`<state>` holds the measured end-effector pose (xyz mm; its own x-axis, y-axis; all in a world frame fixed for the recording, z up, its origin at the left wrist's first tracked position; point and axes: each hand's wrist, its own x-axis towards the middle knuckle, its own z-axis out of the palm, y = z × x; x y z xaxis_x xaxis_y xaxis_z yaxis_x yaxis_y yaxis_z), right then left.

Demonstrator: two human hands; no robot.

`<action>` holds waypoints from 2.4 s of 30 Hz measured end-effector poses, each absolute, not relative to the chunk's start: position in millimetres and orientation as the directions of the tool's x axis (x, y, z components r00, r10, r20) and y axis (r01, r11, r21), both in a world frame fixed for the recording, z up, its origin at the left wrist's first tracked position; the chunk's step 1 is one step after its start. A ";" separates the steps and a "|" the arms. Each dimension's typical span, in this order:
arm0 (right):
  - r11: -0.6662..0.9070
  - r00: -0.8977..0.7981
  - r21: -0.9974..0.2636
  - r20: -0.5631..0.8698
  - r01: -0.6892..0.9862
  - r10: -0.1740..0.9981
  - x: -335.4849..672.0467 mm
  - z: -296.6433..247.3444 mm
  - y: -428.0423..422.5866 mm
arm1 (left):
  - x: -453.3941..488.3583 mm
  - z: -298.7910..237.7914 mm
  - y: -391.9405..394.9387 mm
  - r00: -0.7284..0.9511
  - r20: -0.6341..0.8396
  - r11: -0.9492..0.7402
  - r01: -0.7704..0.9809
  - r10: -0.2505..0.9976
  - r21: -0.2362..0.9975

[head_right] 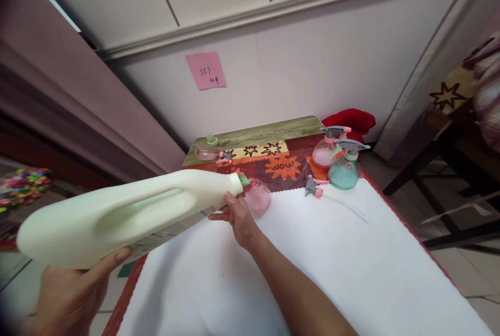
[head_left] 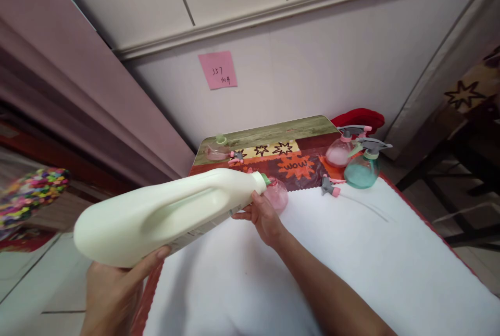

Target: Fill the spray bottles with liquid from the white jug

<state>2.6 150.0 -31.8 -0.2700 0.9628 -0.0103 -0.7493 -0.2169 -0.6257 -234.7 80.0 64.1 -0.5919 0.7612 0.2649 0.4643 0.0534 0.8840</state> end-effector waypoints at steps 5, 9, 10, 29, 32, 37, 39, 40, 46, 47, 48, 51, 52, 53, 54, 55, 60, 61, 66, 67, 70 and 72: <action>-0.219 -0.276 -0.616 -0.004 -0.757 0.961 2.1 -33.8 150.8 | -228.7 68.4 79.3 -0.616 0.242 0.106 0.473 0.749 0.875; -0.216 -0.275 -0.621 0.000 -0.753 0.961 2.5 -32.9 151.1 | -231.8 67.5 79.4 -0.578 0.243 0.065 0.459 0.779 0.886; -0.217 -0.277 -0.622 -0.001 -0.753 0.961 2.6 -32.5 151.0 | -233.5 66.5 79.6 -0.580 0.233 0.066 0.447 0.781 0.892; -0.223 -0.288 -0.632 0.001 -0.742 0.958 3.3 -31.9 151.1 | -221.2 69.9 77.8 -0.601 0.281 0.068 0.491 0.748 0.868; -0.218 -0.282 -0.629 0.001 -0.746 0.960 3.1 -32.3 151.0 | -217.4 70.6 78.6 -0.614 0.295 0.077 0.505 0.732 0.860; -0.222 -0.288 -0.635 0.001 -0.740 0.958 2.5 -33.3 151.6 | -209.8 71.4 77.1 -0.630 0.285 0.051 0.460 0.722 0.886; -0.223 -0.288 -0.650 -0.006 -0.727 0.958 3.7 -31.2 151.3 | -208.3 69.1 76.8 -0.621 0.300 0.016 0.449 0.724 0.893; -0.215 -0.282 -0.663 -0.006 -0.717 0.959 4.7 -29.4 150.8 | -208.3 66.5 76.7 -0.617 0.306 -0.022 0.424 0.725 0.906; -0.023 -0.244 -0.750 0.186 -0.661 0.952 7.3 -16.1 140.5 | -213.6 25.7 67.9 -0.561 0.110 -0.173 -0.060 0.820 0.983; -0.003 -0.254 -0.761 0.213 -0.649 0.943 5.5 -14.8 137.7 | -213.5 15.2 64.3 -0.548 0.066 -0.169 -0.141 0.834 0.975; 0.000 -0.276 -0.772 0.227 -0.636 0.934 3.1 -13.9 134.8 | -212.5 4.3 60.1 -0.543 0.016 -0.158 -0.216 0.839 0.964; -0.048 -0.355 -0.793 0.217 -0.608 0.909 -5.1 -12.3 126.2 | -204.3 -26.3 46.1 -0.503 -0.158 -0.065 -0.397 0.850 0.916; -0.056 -0.367 -0.798 0.212 -0.600 0.905 -7.0 -11.8 123.7 | -200.5 -34.4 41.6 -0.479 -0.197 -0.038 -0.437 0.856 0.899; -0.050 -0.362 -0.809 0.206 -0.586 0.909 -8.1 -11.4 121.4 | -196.8 -41.1 37.6 -0.446 -0.219 -0.018 -0.470 0.868 0.883; -0.032 -0.340 -0.826 0.196 -0.563 0.920 -8.3 -10.9 119.5 | -193.9 -46.1 34.0 -0.411 -0.229 -0.002 -0.490 0.882 0.872; -0.014 -0.317 -0.849 0.182 -0.529 0.931 -7.6 -10.4 118.2 | -192.1 -49.6 31.2 -0.370 -0.232 0.021 -0.495 0.899 0.869; 0.082 -0.218 -0.961 0.142 -0.262 0.966 3.9 -0.7 116.0 | -208.3 -45.9 24.6 -0.435 -0.053 -0.027 -0.178 0.899 0.984; 0.118 -0.207 -0.977 0.154 -0.176 0.966 6.4 3.4 114.9 | -214.5 -41.5 24.5 -0.478 0.013 -0.070 -0.100 0.878 0.993; 0.304 -0.288 -0.930 0.239 0.206 0.927 7.9 25.5 100.9 | -225.6 -19.8 32.6 -0.399 0.114 -0.119 0.013 0.910 0.993; 0.327 -0.315 -0.919 0.250 0.222 0.916 5.4 28.3 97.3 | -222.8 -18.7 35.3 -0.377 0.101 -0.107 0.005 0.921 0.994; 0.348 -0.390 -0.919 0.256 0.186 0.884 -3.7 31.8 87.0 | -215.0 -24.6 42.0 -0.422 0.066 -0.090 -0.037 0.904 0.995; 0.373 -0.412 -0.914 0.281 0.161 0.867 -7.0 30.3 80.6 | -218.1 -31.9 45.5 -0.499 0.031 -0.075 -0.068 0.866 0.995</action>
<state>-7.0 80.6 30.3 -0.4117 0.8669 0.2811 0.1614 0.3730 -0.9137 -218.1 45.5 -31.9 -0.4993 0.8659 0.0312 -0.0684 -0.0753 0.9948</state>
